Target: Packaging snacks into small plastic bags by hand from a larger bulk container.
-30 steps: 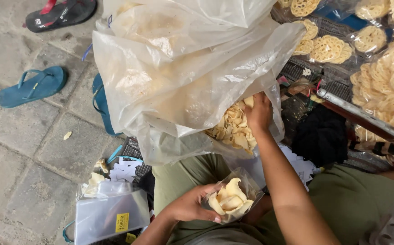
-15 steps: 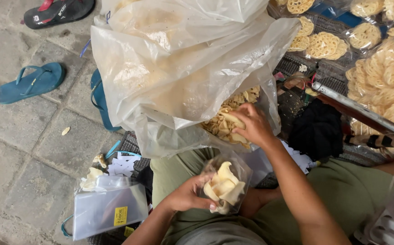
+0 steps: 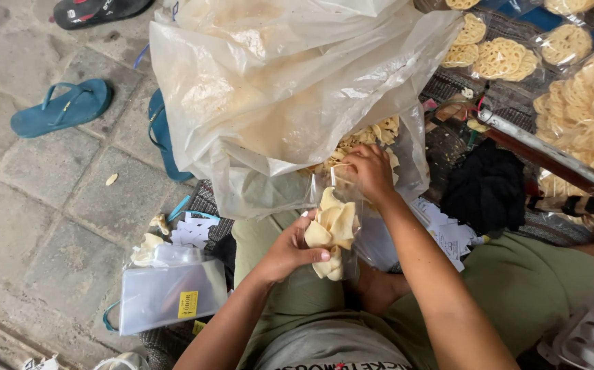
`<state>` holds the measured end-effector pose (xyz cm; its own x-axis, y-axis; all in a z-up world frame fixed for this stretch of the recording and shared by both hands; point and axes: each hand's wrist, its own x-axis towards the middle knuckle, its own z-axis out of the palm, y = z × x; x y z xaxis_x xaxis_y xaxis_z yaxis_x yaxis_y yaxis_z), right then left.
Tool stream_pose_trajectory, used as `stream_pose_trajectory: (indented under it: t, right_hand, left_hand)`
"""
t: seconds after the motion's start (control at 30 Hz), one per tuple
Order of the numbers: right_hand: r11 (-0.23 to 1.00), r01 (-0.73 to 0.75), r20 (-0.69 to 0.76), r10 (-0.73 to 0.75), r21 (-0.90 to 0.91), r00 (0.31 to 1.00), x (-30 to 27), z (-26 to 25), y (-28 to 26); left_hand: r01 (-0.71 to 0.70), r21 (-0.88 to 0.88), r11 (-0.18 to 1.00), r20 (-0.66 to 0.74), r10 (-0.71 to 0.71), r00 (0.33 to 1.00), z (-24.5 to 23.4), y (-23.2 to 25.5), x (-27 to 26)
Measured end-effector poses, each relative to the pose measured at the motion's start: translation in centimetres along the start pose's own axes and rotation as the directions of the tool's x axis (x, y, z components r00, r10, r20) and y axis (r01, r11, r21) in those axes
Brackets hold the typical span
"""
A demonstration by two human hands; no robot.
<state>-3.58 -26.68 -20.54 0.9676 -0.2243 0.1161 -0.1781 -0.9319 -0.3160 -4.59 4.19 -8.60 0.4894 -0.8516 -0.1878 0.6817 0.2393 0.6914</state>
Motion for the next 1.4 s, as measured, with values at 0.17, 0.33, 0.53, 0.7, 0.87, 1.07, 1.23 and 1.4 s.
stream_pose_trajectory:
  t: [0.17, 0.33, 0.53, 0.7, 0.87, 1.07, 1.23, 1.4]
  right_hand:
    - [0.8, -0.008, -0.241, 0.19, 0.6, 0.952, 0.7, -4.9, -2.6]
    - [0.362, -0.028, -0.149, 0.451, 0.932, 0.88, -0.1, -4.7, -0.6]
    - [-0.069, 0.178, -0.129, 0.446, 0.982, 0.886, -1.0, -14.4, -3.0]
    - [0.663, 0.11, -0.192, 0.053, 0.74, 0.98, -2.3, -24.5, -9.3]
    - [0.58, 0.141, -0.094, -0.109, 0.803, 0.99, -4.8, -26.7, -11.9]
    - [0.571, -0.028, 0.203, -0.244, 0.821, 0.948, -5.9, -29.0, -9.8]
    - [0.454, -0.105, 0.278, -0.333, 0.885, 0.901, -7.0, -29.9, -10.9]
    - [0.758, 0.161, -0.001, -0.208, 0.632, 0.978, -8.7, -27.8, -11.3]
  left_hand:
    - [0.031, 0.015, 0.999, -0.038, -0.031, 0.999, -1.4, -1.1, 0.4]
    - [0.036, 0.037, 0.999, 0.008, -0.037, 0.999, 0.0, 0.5, 0.5]
    - [0.023, 0.101, 0.995, 0.099, -0.033, 0.995, 2.8, 4.7, 0.9]
    - [0.005, 0.212, 0.977, 0.194, -0.047, 0.98, 5.0, 6.4, 1.8]
    - [0.106, 0.115, 0.988, 0.356, -0.141, 0.924, 2.8, 2.7, 2.5]
    - [0.132, 0.099, 0.986, 0.448, -0.163, 0.879, 2.9, 2.7, 2.7]
    - [0.1, 0.126, 0.987, 0.472, -0.149, 0.869, 4.6, 3.7, 2.8]
    - [0.073, 0.112, 0.991, 0.432, -0.114, 0.894, 5.6, 4.0, 2.4]
